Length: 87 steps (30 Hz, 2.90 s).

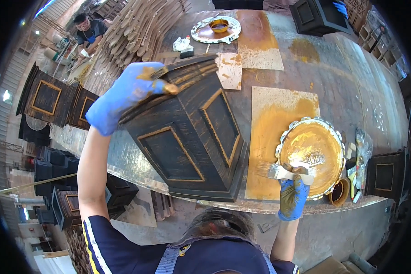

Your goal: Applying gold-colored decorative stain to a black wooden box using a paintbrush.

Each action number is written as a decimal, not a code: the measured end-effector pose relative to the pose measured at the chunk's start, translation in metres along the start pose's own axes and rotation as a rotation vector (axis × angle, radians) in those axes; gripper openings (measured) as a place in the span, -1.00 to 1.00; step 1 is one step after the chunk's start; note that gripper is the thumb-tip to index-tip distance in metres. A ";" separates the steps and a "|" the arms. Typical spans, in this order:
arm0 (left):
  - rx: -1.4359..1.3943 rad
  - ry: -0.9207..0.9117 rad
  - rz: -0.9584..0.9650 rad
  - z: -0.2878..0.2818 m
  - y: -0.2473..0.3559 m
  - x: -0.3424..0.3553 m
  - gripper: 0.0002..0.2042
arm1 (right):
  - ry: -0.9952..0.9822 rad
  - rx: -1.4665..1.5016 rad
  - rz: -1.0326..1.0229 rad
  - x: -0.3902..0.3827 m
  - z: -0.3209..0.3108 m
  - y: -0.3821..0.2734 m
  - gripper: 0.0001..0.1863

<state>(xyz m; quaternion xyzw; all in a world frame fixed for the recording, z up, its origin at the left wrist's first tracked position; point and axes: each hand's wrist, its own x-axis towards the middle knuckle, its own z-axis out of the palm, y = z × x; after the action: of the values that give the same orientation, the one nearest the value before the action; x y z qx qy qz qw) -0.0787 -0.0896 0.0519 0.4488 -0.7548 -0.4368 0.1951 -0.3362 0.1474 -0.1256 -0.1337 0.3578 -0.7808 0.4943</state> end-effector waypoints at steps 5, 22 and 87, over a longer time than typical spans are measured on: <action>0.106 -0.176 -0.030 0.025 0.021 0.037 -0.69 | 0.126 -0.357 -0.149 0.013 -0.024 -0.026 -0.73; 0.566 0.143 0.325 0.084 -0.010 0.100 -0.66 | 0.381 -1.355 -0.378 0.054 -0.156 -0.043 -0.87; 0.546 0.046 0.564 0.096 0.007 0.078 -0.65 | -0.088 -0.500 -0.294 0.019 0.053 -0.013 -0.83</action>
<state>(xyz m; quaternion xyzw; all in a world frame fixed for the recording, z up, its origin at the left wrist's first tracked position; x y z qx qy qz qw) -0.1884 -0.1080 -0.0019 0.2688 -0.9323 -0.1391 0.1979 -0.3240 0.1115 -0.0821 -0.3356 0.4943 -0.7251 0.3425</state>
